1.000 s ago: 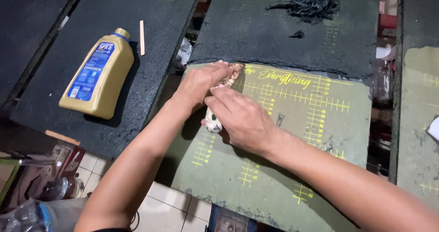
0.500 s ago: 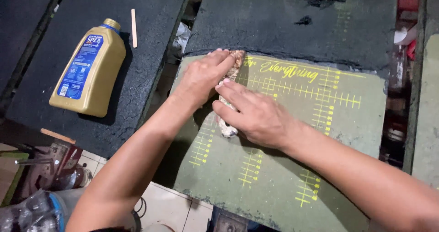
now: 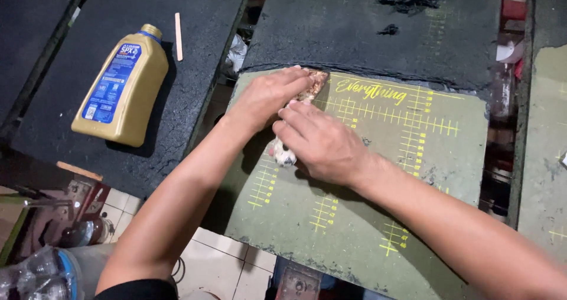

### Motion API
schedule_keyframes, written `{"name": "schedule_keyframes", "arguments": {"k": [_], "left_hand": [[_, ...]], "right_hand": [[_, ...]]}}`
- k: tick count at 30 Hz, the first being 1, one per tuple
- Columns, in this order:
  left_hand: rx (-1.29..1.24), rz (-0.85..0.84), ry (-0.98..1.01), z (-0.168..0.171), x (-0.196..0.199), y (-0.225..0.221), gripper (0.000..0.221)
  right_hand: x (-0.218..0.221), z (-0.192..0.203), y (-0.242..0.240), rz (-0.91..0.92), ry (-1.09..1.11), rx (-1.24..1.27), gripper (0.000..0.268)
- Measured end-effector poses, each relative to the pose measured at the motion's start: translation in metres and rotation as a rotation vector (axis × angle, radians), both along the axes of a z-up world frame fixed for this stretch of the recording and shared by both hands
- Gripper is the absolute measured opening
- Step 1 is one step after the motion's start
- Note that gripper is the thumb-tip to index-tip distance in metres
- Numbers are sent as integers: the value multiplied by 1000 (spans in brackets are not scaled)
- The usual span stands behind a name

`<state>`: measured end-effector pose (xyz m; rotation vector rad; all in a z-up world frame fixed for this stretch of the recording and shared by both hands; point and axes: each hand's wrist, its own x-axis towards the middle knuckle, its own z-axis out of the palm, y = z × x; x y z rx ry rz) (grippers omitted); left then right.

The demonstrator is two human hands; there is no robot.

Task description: Scraping and wiping off adhesive residue from a screen printing platen using a putty knife and a cloth.

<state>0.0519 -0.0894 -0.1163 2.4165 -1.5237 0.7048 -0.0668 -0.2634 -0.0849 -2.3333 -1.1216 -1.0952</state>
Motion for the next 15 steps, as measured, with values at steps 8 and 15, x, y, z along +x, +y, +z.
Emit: {"name": "schedule_keyframes", "arguments": {"k": [8, 15], "left_hand": [[16, 31, -5, -11, 6, -3, 25], [30, 127, -174, -21, 14, -12, 22]], "right_hand": [[3, 5, -2, 109, 130, 112, 34], [8, -18, -7, 95, -21, 0, 30]]}}
